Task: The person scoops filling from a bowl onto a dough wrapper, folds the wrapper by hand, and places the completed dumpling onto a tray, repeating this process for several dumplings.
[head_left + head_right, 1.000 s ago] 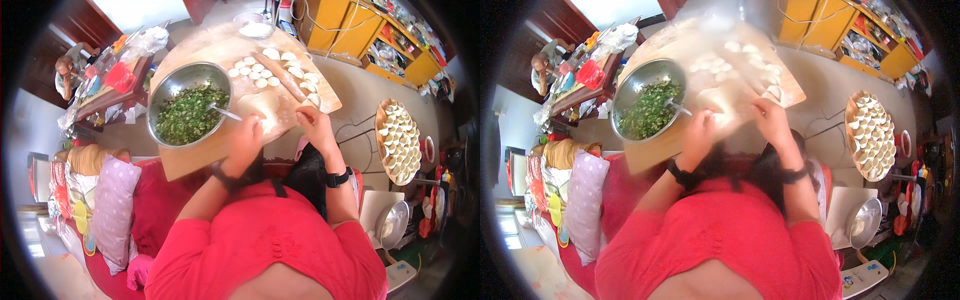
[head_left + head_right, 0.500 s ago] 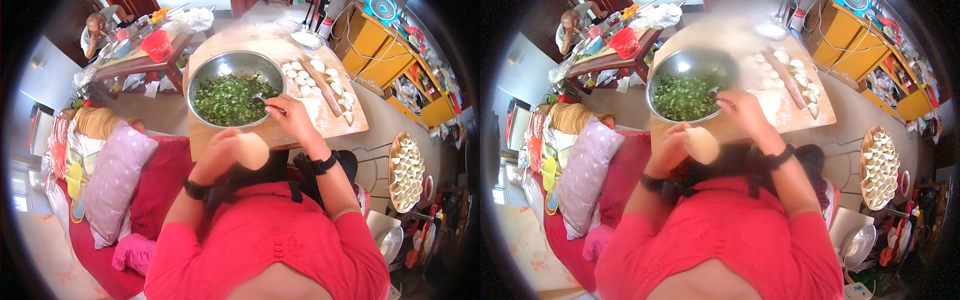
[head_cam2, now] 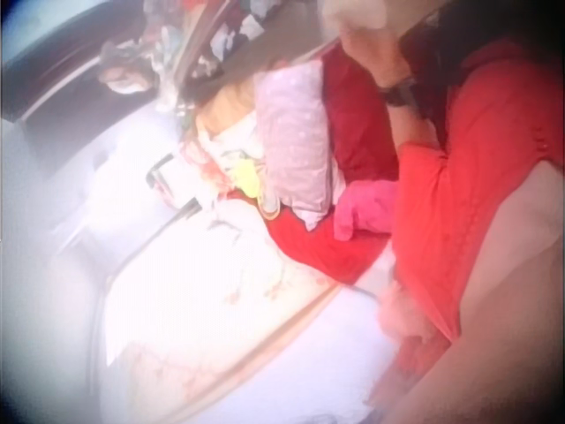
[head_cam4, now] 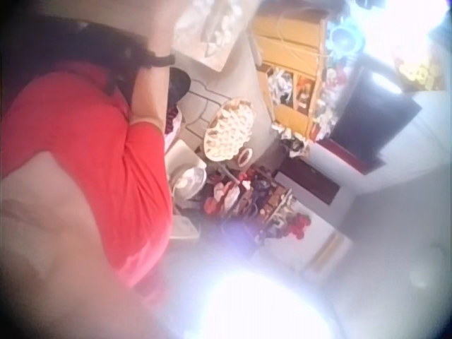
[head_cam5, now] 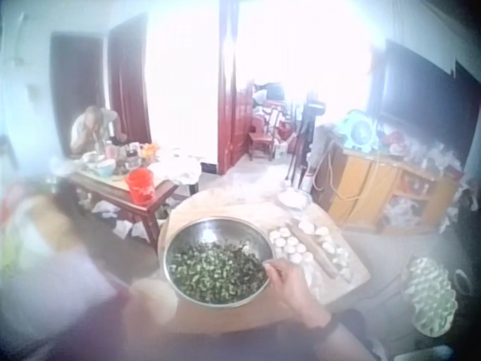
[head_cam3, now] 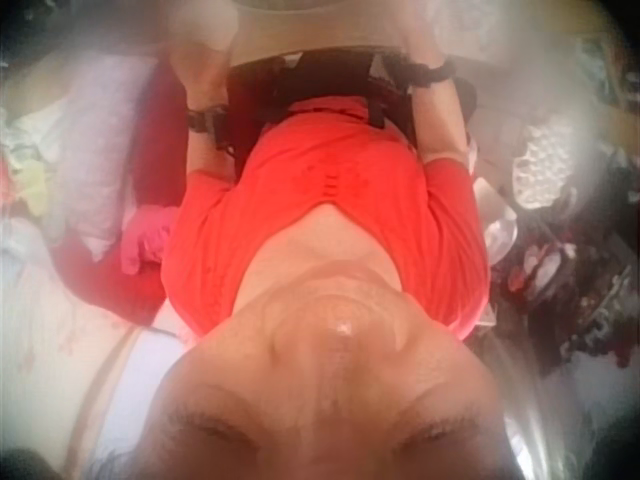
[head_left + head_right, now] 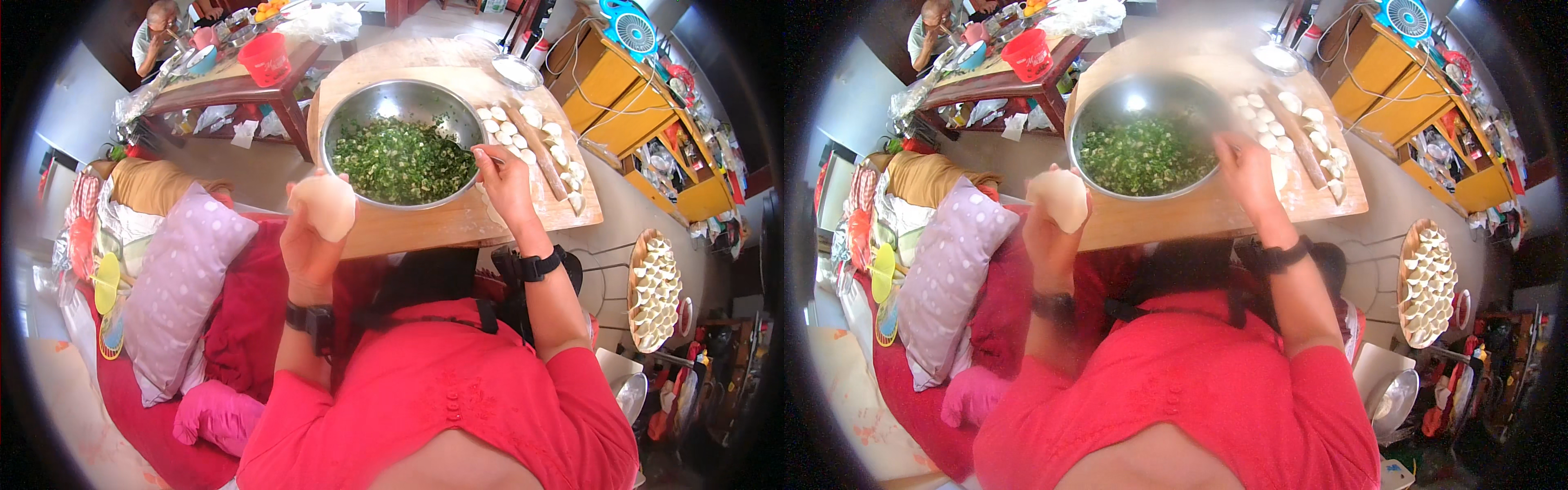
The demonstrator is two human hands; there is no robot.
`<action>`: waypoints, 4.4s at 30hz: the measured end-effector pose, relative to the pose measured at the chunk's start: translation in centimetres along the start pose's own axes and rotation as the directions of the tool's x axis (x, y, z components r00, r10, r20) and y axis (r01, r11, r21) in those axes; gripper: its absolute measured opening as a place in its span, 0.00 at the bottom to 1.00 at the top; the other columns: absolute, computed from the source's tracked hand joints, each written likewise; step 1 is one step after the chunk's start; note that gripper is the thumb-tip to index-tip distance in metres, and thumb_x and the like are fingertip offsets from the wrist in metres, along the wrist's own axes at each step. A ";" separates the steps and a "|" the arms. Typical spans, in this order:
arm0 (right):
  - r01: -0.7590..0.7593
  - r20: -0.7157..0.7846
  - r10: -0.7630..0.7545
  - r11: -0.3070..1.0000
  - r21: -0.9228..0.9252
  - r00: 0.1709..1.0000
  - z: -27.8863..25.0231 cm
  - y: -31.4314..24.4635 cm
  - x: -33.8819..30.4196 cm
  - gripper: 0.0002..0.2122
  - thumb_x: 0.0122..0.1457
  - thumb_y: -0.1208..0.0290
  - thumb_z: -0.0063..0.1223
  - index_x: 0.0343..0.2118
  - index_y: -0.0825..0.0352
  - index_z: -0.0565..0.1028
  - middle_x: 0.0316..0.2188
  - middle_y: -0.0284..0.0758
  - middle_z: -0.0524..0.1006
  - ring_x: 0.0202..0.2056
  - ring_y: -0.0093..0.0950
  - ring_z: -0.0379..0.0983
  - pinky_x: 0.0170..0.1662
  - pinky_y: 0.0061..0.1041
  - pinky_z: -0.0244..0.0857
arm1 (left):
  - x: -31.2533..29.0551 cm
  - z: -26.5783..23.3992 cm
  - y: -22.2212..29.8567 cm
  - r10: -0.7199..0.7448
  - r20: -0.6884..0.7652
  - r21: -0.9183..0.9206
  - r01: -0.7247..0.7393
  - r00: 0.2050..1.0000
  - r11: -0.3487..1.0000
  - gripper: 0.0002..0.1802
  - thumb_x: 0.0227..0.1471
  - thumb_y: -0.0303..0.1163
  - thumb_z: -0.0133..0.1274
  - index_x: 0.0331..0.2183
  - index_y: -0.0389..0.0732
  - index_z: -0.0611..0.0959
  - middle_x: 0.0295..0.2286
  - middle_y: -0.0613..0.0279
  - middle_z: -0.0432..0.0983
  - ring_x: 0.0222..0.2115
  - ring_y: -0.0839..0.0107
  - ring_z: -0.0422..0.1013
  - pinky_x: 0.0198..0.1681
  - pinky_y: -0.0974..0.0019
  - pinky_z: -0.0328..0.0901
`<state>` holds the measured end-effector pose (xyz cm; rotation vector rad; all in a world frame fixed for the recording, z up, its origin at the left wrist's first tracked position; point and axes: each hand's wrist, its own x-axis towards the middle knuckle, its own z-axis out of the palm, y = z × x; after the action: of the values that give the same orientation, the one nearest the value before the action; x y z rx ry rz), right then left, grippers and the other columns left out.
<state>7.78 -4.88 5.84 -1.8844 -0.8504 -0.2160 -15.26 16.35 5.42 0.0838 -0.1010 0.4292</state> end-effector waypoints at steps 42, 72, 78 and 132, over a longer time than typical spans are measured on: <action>-0.476 0.162 0.479 0.661 0.580 0.863 0.4 -2.8 -3.5 0.11 0.62 0.69 0.48 0.38 0.73 0.75 0.22 0.35 0.75 0.21 0.20 0.72 0.24 0.19 0.66 | 3.7 1.3 -1.4 0.107 -0.190 0.652 0.044 0.976 0.757 0.22 0.58 0.30 0.46 0.54 0.37 0.67 0.49 0.52 0.69 0.50 0.58 0.67 0.41 0.67 0.69; 0.246 -0.050 -0.245 0.969 0.016 0.968 0.4 -7.1 -4.8 0.10 0.54 0.81 0.53 0.40 0.72 0.76 0.34 0.44 0.77 0.33 0.37 0.75 0.37 0.27 0.70 | 12.8 2.4 -9.8 -0.138 -0.269 0.141 0.180 0.953 0.973 0.23 0.65 0.44 0.30 0.45 0.36 0.70 0.42 0.50 0.71 0.41 0.56 0.69 0.47 0.51 0.66; 0.009 -0.147 0.048 0.930 0.367 0.988 -0.5 -8.5 -4.6 0.11 0.60 0.74 0.49 0.43 0.73 0.74 0.31 0.41 0.78 0.31 0.28 0.75 0.35 0.24 0.69 | 12.1 2.4 -9.2 -0.160 -0.268 0.146 0.205 0.950 0.968 0.22 0.64 0.43 0.31 0.44 0.36 0.71 0.40 0.50 0.72 0.41 0.56 0.70 0.46 0.52 0.66; -0.283 0.037 0.291 0.884 0.372 0.956 -1.5 -1.4 -2.1 0.07 0.57 0.76 0.55 0.37 0.72 0.77 0.31 0.34 0.78 0.29 0.18 0.73 0.33 0.16 0.66 | 9.3 0.5 -5.2 0.124 -0.114 0.677 -0.014 0.986 0.736 0.26 0.61 0.47 0.40 0.45 0.32 0.71 0.45 0.49 0.70 0.48 0.55 0.65 0.50 0.47 0.62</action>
<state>5.62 -6.78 6.48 -1.6156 -0.5410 0.1073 -4.73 15.45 6.63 0.7762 0.2141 0.5302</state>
